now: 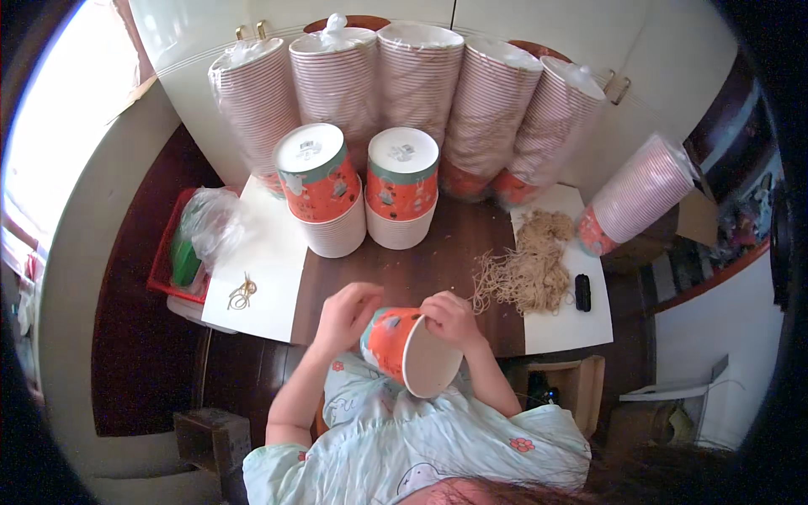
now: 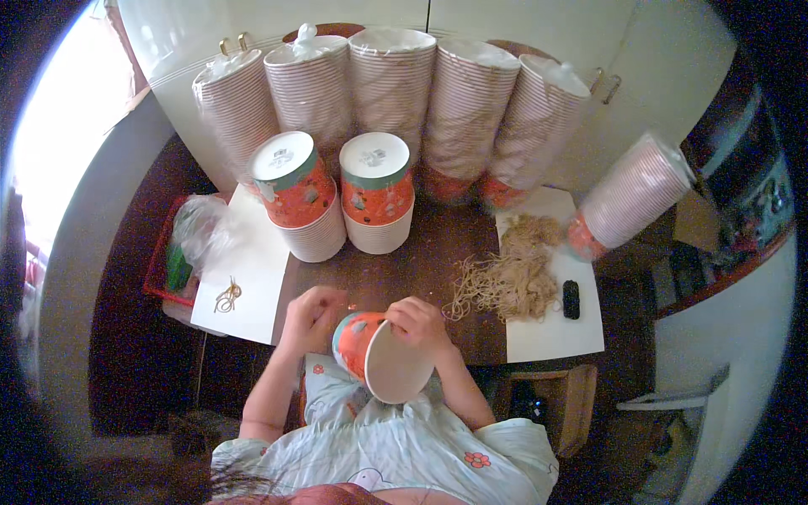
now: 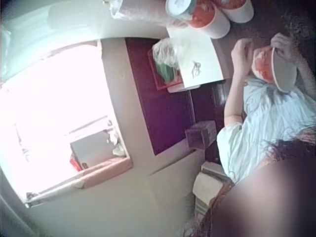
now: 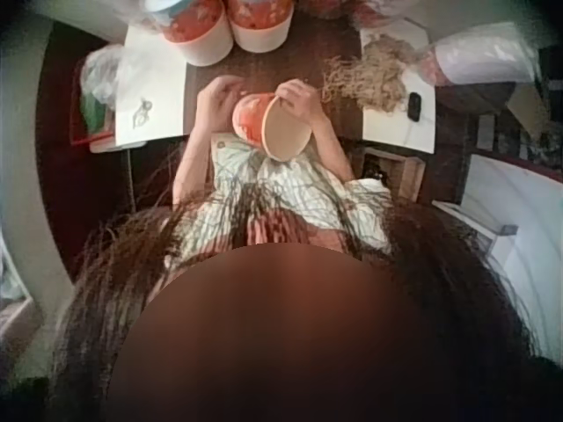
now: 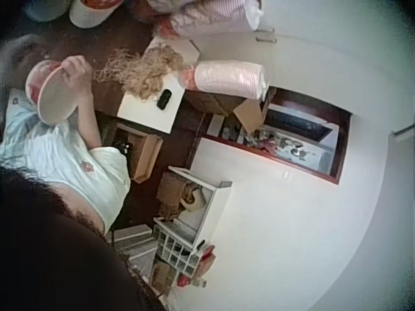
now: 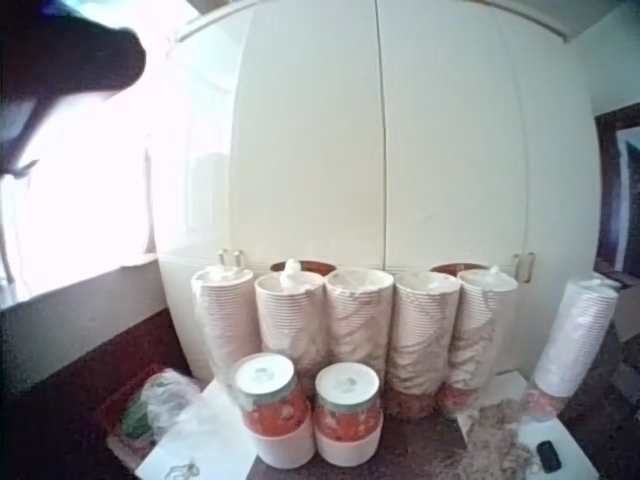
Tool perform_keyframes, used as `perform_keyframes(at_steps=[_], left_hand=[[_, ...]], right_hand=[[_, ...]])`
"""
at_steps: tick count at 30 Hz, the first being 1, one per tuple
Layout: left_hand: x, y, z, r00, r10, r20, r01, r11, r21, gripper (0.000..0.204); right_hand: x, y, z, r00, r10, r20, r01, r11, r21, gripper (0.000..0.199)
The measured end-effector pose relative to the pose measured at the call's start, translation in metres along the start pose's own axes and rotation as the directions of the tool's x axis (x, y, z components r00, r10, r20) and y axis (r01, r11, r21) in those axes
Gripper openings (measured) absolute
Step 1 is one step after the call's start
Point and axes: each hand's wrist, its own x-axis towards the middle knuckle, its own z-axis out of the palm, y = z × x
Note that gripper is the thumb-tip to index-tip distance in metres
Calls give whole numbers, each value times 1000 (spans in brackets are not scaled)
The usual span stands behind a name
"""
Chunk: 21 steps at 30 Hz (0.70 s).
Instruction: Thread thin strings into decorative paper buckets to create handles.
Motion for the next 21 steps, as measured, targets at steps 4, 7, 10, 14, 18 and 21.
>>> perform_keyframes(at_steps=[4,7,10,14,18,21], left_hand=[[21,-11,5,933,41,358,-66,996,58,14],[23,-9,9,888,104,449,-153,986,73,14],[21,1,5,857,74,509,-148,983,106,13],[18,3,8,832,221,509,-283,958,46,11],[16,6,10,820,296,490,-391,915,100,10],[13,6,12,807,321,496,-443,884,149,11]], right_hand=[[7,-20,0,993,-103,-63,102,994,-27,27],[0,-18,10,974,-86,-209,86,996,-6,33],[-1,-22,5,963,-87,-254,84,996,-23,38],[-1,-20,3,954,-125,-273,116,992,-49,37],[-2,-21,5,944,-166,-284,161,986,-41,35],[-2,-22,4,944,-188,-270,180,982,-51,34]])
